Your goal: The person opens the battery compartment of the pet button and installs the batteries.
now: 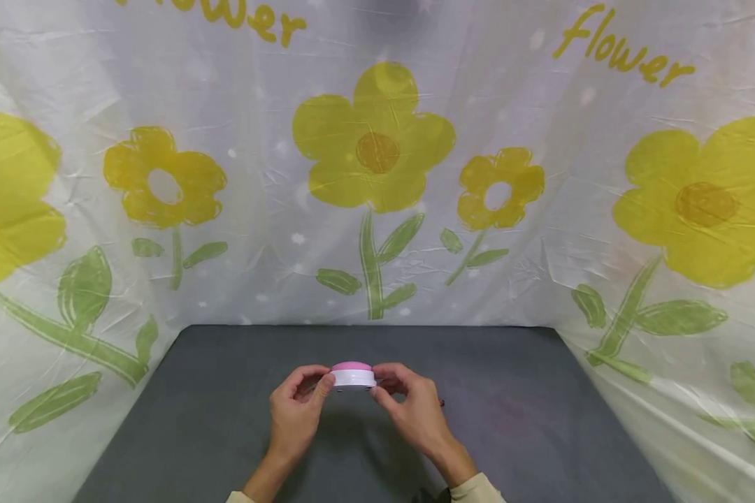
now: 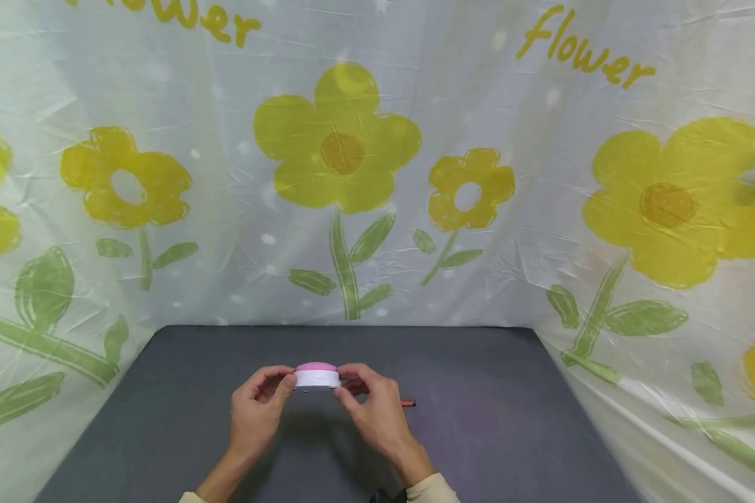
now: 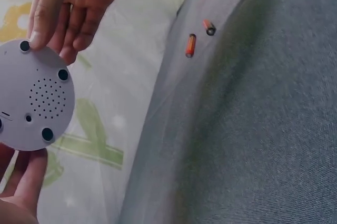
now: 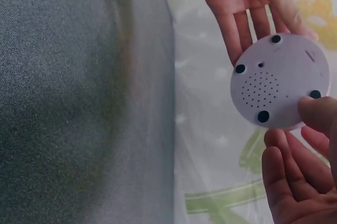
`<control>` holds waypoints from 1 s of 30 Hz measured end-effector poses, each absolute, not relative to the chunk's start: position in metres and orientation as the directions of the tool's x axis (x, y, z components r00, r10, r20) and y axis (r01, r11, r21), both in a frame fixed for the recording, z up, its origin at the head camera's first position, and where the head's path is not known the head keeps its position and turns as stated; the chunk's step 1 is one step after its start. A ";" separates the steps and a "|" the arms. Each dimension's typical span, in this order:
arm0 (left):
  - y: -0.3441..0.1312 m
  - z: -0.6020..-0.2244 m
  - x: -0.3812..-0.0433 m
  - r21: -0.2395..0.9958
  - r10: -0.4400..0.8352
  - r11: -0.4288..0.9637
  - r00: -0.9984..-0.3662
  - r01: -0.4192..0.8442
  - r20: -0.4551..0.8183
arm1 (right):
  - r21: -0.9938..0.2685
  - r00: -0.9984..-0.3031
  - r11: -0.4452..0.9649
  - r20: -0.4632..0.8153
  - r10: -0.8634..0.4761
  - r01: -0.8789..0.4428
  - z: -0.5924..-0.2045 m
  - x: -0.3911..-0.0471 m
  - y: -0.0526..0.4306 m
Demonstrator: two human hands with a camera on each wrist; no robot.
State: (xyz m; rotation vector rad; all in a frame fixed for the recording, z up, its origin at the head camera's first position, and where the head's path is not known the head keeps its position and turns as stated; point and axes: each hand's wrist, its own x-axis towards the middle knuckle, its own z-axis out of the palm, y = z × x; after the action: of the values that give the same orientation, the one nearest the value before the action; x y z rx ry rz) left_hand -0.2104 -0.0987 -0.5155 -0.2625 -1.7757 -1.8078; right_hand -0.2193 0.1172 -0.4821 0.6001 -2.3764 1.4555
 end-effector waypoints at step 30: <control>-0.107 -0.510 -0.204 0.981 -0.076 0.059 -0.979 0.187 0.192 | -0.849 -0.943 0.416 0.260 -0.206 -0.325 -0.494 -0.220 0.118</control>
State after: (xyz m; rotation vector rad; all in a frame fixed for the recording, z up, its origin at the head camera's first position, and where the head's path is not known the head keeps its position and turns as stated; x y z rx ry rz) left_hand -0.2042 -0.1065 -0.5102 -0.1145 -2.1367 -2.0294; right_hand -0.2204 0.1181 -0.4936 0.4801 -2.5446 1.5666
